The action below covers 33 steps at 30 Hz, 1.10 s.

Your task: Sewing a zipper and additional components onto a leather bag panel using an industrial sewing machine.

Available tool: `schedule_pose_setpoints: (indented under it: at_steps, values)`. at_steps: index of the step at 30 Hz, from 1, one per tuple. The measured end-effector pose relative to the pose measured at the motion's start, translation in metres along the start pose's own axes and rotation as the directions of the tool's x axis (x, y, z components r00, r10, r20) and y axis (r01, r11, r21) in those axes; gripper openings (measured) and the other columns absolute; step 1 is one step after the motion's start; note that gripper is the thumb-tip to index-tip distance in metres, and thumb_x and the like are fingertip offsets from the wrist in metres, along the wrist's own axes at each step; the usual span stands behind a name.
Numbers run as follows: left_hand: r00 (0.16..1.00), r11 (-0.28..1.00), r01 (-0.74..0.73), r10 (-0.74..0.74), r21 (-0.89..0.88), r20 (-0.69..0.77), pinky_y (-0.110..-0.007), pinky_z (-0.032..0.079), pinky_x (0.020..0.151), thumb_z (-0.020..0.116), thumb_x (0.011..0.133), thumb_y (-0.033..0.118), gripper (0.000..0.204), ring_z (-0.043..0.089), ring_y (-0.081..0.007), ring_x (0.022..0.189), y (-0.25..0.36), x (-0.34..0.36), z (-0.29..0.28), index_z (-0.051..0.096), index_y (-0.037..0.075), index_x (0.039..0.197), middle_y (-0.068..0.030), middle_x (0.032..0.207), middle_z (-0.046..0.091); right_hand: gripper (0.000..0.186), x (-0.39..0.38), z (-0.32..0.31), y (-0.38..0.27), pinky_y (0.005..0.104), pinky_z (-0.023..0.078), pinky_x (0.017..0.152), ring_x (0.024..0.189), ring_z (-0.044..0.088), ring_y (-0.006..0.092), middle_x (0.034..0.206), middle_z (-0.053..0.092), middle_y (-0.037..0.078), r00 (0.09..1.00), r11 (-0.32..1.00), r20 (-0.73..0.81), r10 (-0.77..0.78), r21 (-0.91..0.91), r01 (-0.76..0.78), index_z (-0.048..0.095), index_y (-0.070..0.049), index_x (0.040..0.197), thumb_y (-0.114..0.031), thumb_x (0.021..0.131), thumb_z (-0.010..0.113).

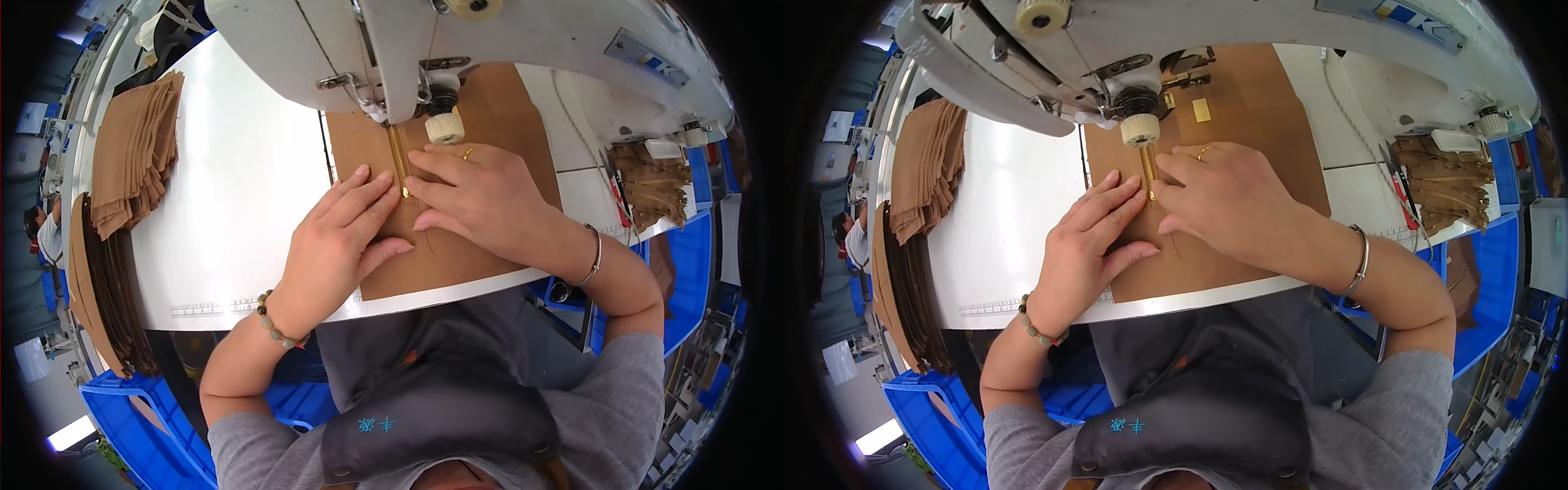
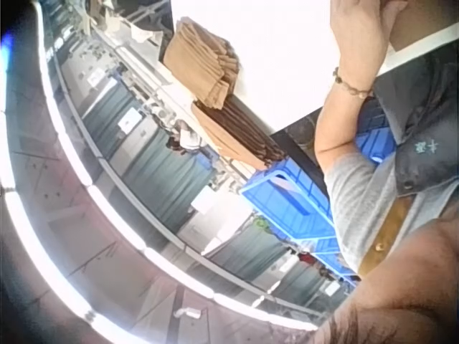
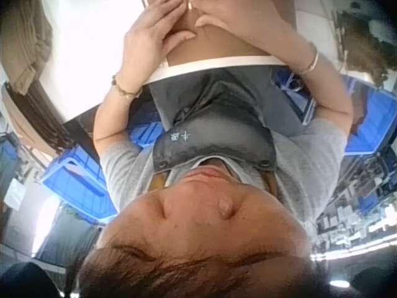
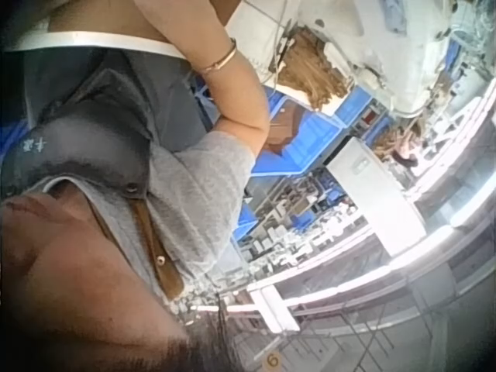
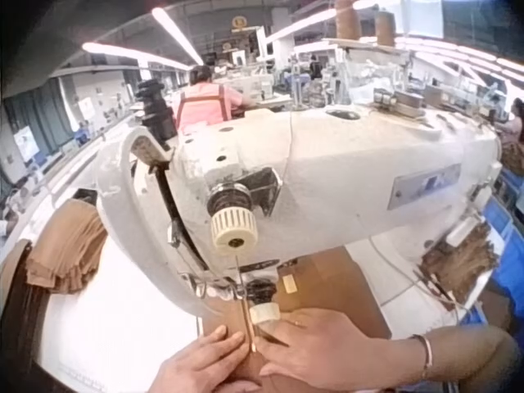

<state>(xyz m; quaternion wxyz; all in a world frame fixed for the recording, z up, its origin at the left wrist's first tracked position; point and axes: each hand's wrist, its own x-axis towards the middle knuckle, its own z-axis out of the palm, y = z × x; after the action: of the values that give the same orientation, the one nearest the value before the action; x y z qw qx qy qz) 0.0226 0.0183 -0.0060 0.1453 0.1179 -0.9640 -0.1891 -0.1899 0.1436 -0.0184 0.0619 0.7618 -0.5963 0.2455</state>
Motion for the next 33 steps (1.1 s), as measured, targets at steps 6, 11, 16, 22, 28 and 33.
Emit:
schedule_pose_setpoints:
  at_steps: [6, 11, 16, 22, 28, 33]
  values:
    - [0.995, 0.990, -0.096, 0.095, 0.104, 0.015, -0.041, 0.054, 0.105, 0.086, 0.077, 0.034, 0.060, 0.064, -0.0322, 0.129, 0.000, 0.005, -0.005, 0.073, 0.000, 0.124, -0.0111, 0.135, 0.069, 0.054, -0.002, -0.006, -0.008, 0.0394, 0.056, 0.093, 0.112, 0.067, 0.0270, 0.129, 0.067, 0.012, 0.994, 0.999, 0.100, 0.036, -0.030, -0.033, 0.072, -0.006, 0.118, -0.040, 0.077, 0.082]
    - [0.994, 0.983, -0.111, 0.111, 0.145, 0.008, -0.042, 0.052, 0.106, 0.084, 0.079, 0.035, 0.058, 0.064, -0.0305, 0.128, -0.004, 0.011, -0.006, 0.073, 0.000, 0.124, -0.0108, 0.132, 0.070, 0.058, 0.001, -0.007, -0.007, 0.0402, 0.054, 0.101, 0.126, 0.064, 0.0286, 0.139, 0.065, 0.012, 0.993, 0.995, 0.117, 0.036, -0.094, -0.025, 0.071, -0.006, 0.125, -0.042, 0.080, 0.079]
    - [0.993, 0.982, -0.109, 0.114, 0.157, -0.019, -0.041, 0.052, 0.105, 0.082, 0.080, 0.034, 0.056, 0.065, -0.0299, 0.125, -0.016, 0.025, -0.006, 0.073, 0.000, 0.123, -0.0104, 0.130, 0.070, 0.062, 0.011, -0.003, 0.006, 0.0403, 0.053, 0.101, 0.122, 0.064, 0.0297, 0.139, 0.065, 0.010, 0.984, 0.994, 0.156, 0.086, -0.087, -0.074, 0.070, -0.006, 0.129, -0.043, 0.080, 0.079]
    - [0.993, 0.979, -0.105, 0.113, 0.178, -0.037, -0.041, 0.052, 0.103, 0.081, 0.083, 0.034, 0.055, 0.065, -0.0295, 0.123, -0.029, 0.036, -0.003, 0.073, -0.001, 0.125, -0.0102, 0.130, 0.070, 0.052, 0.018, 0.008, 0.017, 0.0440, 0.048, 0.108, 0.124, 0.063, 0.0277, 0.118, 0.071, 0.009, 0.995, 0.992, 0.045, 0.088, -0.097, -0.084, 0.072, -0.005, 0.117, -0.041, 0.080, 0.081]
    - [0.986, 0.980, -0.102, 0.123, 0.171, -0.115, -0.040, 0.051, 0.102, 0.078, 0.087, 0.033, 0.049, 0.066, -0.0264, 0.121, -0.037, 0.040, 0.002, 0.074, 0.001, 0.124, -0.0094, 0.127, 0.070, 0.049, 0.018, 0.009, 0.023, 0.0479, 0.045, 0.112, 0.123, 0.063, 0.0301, 0.120, 0.070, 0.010, 0.995, 0.994, 0.020, 0.093, -0.061, -0.092, 0.072, -0.006, 0.117, -0.041, 0.083, 0.080]
    - [0.983, 0.983, -0.101, 0.122, 0.152, -0.138, -0.039, 0.053, 0.100, 0.080, 0.084, 0.034, 0.049, 0.069, -0.0276, 0.114, -0.032, 0.036, 0.002, 0.075, 0.003, 0.123, -0.0074, 0.123, 0.073, 0.048, 0.019, 0.008, 0.022, 0.0489, 0.046, 0.112, 0.121, 0.063, 0.0314, 0.119, 0.070, 0.012, 0.994, 0.994, 0.035, 0.101, -0.033, -0.100, 0.072, -0.005, 0.117, -0.039, 0.084, 0.080]
